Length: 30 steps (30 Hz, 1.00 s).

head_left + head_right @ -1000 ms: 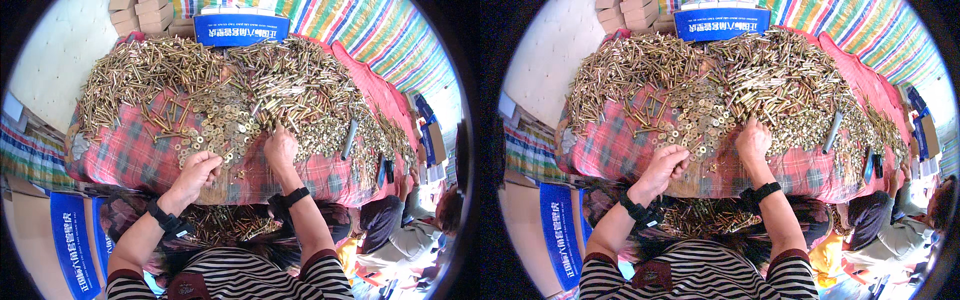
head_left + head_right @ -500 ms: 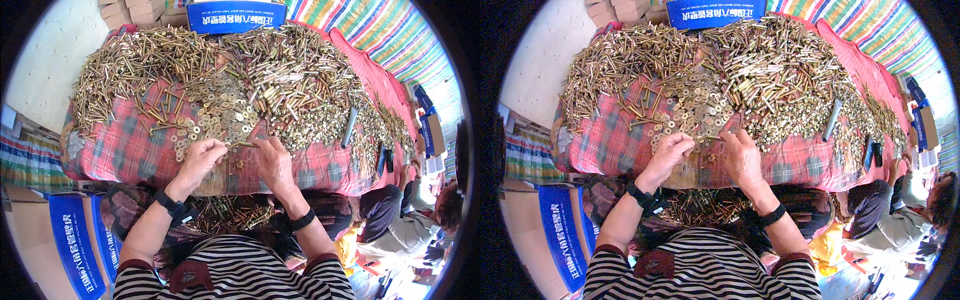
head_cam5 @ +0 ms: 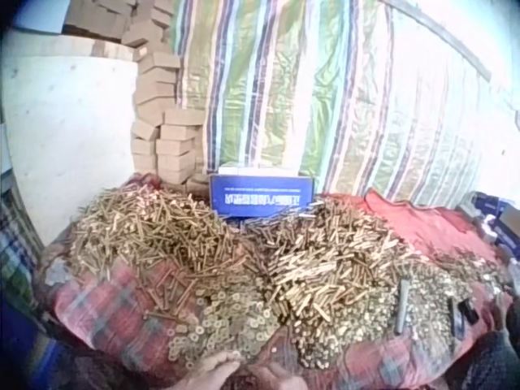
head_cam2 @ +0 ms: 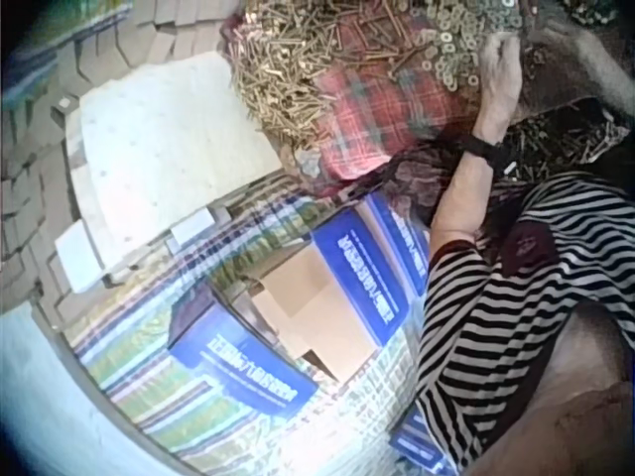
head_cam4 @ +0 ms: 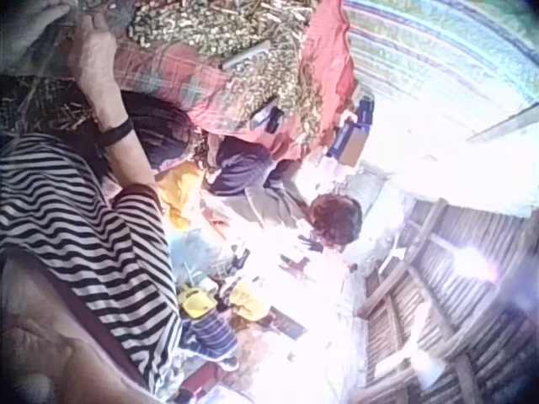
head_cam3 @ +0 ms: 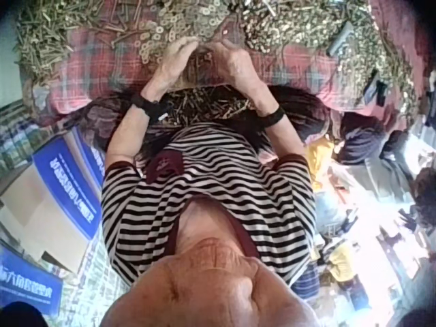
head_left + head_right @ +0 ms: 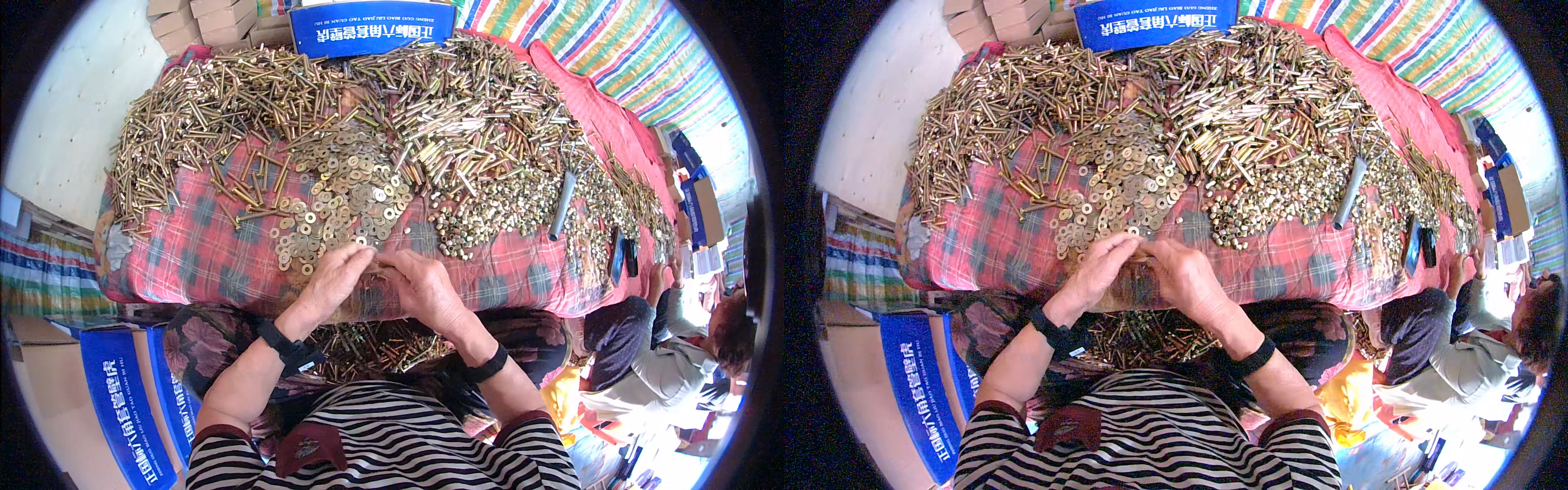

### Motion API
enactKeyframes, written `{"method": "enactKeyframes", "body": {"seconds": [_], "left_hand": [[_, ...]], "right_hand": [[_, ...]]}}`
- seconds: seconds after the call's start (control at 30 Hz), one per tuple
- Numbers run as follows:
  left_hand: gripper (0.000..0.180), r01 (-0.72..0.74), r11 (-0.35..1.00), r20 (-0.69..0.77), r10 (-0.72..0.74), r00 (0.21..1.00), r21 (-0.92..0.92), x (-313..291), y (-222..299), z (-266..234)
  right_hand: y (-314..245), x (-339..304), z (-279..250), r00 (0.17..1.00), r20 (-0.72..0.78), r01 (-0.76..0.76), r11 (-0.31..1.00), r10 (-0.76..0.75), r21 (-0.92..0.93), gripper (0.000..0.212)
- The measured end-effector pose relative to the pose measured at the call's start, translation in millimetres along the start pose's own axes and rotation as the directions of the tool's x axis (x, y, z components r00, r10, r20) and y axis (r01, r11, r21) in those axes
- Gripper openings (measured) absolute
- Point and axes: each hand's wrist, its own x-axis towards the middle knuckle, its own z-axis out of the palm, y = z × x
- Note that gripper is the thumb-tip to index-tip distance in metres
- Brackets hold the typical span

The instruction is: The person is sorting and assembling metal washers onto long bolts on a low table.

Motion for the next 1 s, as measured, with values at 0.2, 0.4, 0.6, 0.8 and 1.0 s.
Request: {"method": "enactKeyframes", "body": {"seconds": [0.2,0.4,0.6,0.8,1.0], "left_hand": [[0.027,0.291,0.905,0.136,-0.261,0.956,-0.310,-2.9,10.3,-0.2],[0.014,0.277,0.870,0.039,-0.287,0.957,-0.409,-2.4,23.0,-3.1],[0.011,0.203,0.913,-0.092,-0.250,0.964,-0.354,-6.6,31.3,-8.2],[0.010,0.160,0.903,-0.131,-0.229,0.965,-0.398,-6.5,29.8,-11.1],[0.008,0.193,0.843,-0.098,-0.278,0.956,-0.502,-6.6,24.7,-15.3]], "right_hand": [[2.8,15.7,-3.0,0.997,0.031,-0.075,0.966,0.070,0.249,0.015],[67.0,25.1,-6.5,0.957,-0.287,-0.172,0.864,0.033,-0.473,0.014],[78.1,30.3,-1.2,0.972,-0.233,-0.152,0.778,0.008,-0.609,0.015],[83.2,28.7,4.0,0.982,-0.191,-0.125,0.768,0.003,-0.629,0.016],[56.0,25.4,5.5,0.950,-0.304,-0.203,0.880,0.071,-0.429,0.011]]}}
